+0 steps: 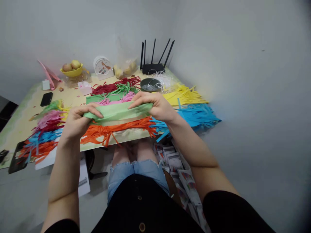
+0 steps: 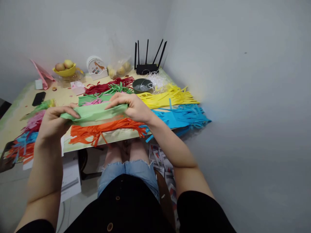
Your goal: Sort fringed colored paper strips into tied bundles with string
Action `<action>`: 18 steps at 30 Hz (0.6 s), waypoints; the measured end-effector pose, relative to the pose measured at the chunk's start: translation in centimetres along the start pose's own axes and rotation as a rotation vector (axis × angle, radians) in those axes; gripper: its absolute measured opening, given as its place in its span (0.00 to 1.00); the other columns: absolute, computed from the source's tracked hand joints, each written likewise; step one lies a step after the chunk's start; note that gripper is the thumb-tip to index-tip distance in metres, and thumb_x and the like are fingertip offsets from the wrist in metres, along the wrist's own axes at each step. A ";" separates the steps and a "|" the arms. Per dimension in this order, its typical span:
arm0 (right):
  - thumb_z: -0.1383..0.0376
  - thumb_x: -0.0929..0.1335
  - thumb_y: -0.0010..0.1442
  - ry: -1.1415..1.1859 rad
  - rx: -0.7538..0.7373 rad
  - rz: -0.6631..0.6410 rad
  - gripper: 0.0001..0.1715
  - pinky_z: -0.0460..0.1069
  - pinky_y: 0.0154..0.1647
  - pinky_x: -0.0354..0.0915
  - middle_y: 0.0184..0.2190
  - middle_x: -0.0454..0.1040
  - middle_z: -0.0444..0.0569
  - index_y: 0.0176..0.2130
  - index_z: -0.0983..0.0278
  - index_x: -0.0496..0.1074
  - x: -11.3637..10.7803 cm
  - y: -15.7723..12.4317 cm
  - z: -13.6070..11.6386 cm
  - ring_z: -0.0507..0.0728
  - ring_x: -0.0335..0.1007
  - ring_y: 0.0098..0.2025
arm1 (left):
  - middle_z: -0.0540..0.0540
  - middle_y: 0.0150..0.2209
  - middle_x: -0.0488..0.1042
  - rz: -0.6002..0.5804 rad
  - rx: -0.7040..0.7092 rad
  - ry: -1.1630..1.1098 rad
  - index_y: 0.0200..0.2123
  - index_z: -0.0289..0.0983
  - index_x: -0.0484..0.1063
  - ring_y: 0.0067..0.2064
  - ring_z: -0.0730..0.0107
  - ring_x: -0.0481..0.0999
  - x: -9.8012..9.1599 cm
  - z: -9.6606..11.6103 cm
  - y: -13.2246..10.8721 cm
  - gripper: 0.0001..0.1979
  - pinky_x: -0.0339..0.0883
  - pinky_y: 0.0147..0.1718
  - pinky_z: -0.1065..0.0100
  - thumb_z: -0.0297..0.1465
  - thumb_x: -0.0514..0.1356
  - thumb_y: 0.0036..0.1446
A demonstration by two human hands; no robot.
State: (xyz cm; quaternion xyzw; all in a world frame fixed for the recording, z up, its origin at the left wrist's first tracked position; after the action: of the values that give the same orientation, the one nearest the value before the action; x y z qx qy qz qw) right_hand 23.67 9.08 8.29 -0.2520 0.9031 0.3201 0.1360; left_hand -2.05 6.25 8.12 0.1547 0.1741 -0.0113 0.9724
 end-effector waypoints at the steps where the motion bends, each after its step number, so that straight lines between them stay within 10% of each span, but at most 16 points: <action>1: 0.64 0.68 0.59 -0.021 0.009 -0.034 0.14 0.55 0.52 0.68 0.42 0.76 0.48 0.41 0.60 0.83 -0.2 0.0 -0.2 0.58 0.73 0.47 | 0.42 0.34 0.74 -0.020 0.022 0.047 0.22 0.41 0.78 0.41 0.57 0.76 -0.3 0.2 -0.1 0.06 0.70 0.33 0.62 0.30 0.60 0.42; 7: 0.46 0.67 0.62 -0.021 -0.009 -0.281 0.26 0.58 0.58 0.64 0.51 0.73 0.49 0.51 0.57 0.80 -1.2 0.2 -0.8 0.60 0.69 0.54 | 0.42 0.37 0.77 -0.306 0.106 0.210 0.35 0.44 0.83 0.47 0.52 0.74 -0.4 2.2 -0.6 0.14 0.69 0.50 0.55 0.40 0.60 0.48; 13: 0.57 0.69 0.63 -0.133 -0.044 -0.077 0.14 0.53 0.50 0.67 0.40 0.78 0.48 0.40 0.64 0.79 -0.5 0.7 -0.6 0.56 0.73 0.44 | 0.47 0.27 0.73 -0.100 0.220 0.347 0.25 0.40 0.75 0.33 0.64 0.73 0.9 3.0 -0.6 0.11 0.69 0.39 0.63 0.40 0.66 0.53; 18: 0.65 0.68 0.61 -0.247 -0.042 0.006 0.16 0.52 0.49 0.66 0.47 0.78 0.52 0.49 0.65 0.75 0.3 0.5 -0.6 0.57 0.73 0.46 | 0.47 0.38 0.76 -0.017 0.225 0.394 0.44 0.39 0.74 0.37 0.67 0.74 1.1 2.9 -0.8 0.18 0.68 0.37 0.68 0.38 0.70 0.51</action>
State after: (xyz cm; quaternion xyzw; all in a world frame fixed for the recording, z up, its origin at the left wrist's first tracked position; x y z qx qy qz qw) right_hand 23.04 8.90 8.92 -0.2108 0.8733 0.3677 0.2400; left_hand -0.14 4.62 10.12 0.2601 0.3595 -0.0083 0.8961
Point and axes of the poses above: each hand's wrist, its own y-axis towards the middle knuckle, its own x-axis out of the palm, z = x × y, the point moved 5 cm from there along y, towards the middle knuckle
